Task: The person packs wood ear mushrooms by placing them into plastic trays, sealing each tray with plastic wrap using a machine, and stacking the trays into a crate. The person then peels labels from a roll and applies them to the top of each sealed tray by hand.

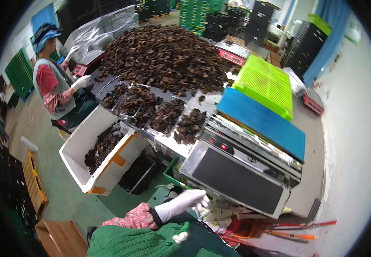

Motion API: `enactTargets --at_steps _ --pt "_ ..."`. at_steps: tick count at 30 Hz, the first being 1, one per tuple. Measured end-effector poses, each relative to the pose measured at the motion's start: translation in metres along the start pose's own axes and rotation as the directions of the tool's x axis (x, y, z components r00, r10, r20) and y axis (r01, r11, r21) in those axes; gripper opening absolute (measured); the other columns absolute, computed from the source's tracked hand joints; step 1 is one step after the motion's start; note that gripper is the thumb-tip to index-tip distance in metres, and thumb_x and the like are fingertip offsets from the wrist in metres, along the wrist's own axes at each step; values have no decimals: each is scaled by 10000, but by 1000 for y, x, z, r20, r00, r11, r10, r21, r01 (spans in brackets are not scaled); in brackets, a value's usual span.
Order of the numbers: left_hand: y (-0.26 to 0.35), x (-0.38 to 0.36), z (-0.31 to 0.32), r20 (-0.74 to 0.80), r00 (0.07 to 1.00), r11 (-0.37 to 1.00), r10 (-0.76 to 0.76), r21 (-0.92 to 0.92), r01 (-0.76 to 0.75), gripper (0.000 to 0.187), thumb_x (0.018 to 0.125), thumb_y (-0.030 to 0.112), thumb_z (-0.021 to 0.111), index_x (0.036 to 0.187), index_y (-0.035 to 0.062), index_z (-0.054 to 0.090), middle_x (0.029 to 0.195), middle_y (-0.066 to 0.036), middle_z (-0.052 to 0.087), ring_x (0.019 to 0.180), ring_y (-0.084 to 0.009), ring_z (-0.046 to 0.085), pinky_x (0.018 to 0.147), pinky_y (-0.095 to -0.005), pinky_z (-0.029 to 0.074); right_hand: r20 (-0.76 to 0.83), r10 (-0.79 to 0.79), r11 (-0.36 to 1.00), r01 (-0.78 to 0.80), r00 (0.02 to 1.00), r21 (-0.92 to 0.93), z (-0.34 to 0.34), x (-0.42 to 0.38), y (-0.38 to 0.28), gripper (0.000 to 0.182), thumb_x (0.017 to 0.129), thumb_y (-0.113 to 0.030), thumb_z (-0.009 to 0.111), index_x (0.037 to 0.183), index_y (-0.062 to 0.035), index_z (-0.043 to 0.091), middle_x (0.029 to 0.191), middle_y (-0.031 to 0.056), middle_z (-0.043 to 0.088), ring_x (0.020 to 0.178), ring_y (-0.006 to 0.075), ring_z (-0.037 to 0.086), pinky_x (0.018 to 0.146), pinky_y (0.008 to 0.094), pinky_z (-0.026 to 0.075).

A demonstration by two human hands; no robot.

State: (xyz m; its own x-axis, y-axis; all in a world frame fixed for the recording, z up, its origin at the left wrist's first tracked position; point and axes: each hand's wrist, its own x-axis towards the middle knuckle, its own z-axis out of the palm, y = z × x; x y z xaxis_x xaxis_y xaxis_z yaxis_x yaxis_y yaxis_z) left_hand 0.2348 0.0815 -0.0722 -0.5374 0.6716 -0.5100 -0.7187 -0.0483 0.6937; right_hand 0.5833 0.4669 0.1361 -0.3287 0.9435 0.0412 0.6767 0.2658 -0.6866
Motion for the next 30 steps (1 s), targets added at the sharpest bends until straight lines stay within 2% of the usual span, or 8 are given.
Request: enactTargets --at_steps 6,9,10,15,19,23,25,30 --pt "57 -11 -156 -566 772 857 289 -206 -472 261 923 232 466 939 10 603 737 -78 637 511 -109 547 439 -212 395 466 -495 869 409 733 280 229 62 -177 195 957 -168 543 971 12 617 732 51 594 561 100 536 530 229 459" --pt "92 -17 -230 -754 547 750 364 -111 -652 252 912 240 477 942 19 595 729 -81 627 493 -109 537 420 -213 385 645 -612 752 590 457 295 339 0 -319 189 954 -130 536 969 22 647 753 67 651 650 135 629 569 254 495" --pt "106 -20 -251 -794 491 735 359 -83 -673 247 910 238 479 947 23 593 727 -80 626 482 -109 533 407 -214 378 713 -670 603 713 207 358 378 -1 -353 194 954 -142 544 968 22 647 778 64 656 676 133 634 575 257 487" --pt "143 -15 -338 -833 409 765 373 27 -644 270 951 294 487 1017 37 538 729 -87 624 427 -112 529 347 -210 348 752 -630 643 414 -193 644 597 -71 -500 269 979 -233 531 1016 14 631 842 30 643 723 104 596 658 255 495" --pt "154 -12 -364 -788 518 846 332 6 -533 326 966 382 514 966 57 519 644 -59 591 387 -115 514 320 -215 333 745 -665 663 417 -53 622 746 -147 -562 255 936 -277 580 1030 -54 660 882 6 665 762 101 602 651 274 502" --pt "155 -8 -372 -814 497 848 300 -11 -530 241 981 289 491 962 49 512 636 -74 591 386 -123 523 308 -219 345 379 -916 133 791 -132 597 870 -194 -563 206 891 -184 544 1002 -87 688 933 166 681 868 354 651 792 426 521" --pt "155 -5 -371 -832 457 810 314 -16 -586 207 982 241 476 960 38 507 661 -93 600 391 -129 532 310 -219 358 622 -780 257 870 -71 421 883 -215 -561 198 887 -180 540 990 -87 680 967 169 670 929 368 624 818 450 506" --pt "167 -12 -355 -888 304 774 346 87 -627 205 957 208 513 853 31 508 633 -90 588 407 -126 539 336 -209 358 573 -815 252 838 -86 484 859 -211 -560 127 879 -161 575 956 -68 613 975 160 626 972 372 591 809 467 468"
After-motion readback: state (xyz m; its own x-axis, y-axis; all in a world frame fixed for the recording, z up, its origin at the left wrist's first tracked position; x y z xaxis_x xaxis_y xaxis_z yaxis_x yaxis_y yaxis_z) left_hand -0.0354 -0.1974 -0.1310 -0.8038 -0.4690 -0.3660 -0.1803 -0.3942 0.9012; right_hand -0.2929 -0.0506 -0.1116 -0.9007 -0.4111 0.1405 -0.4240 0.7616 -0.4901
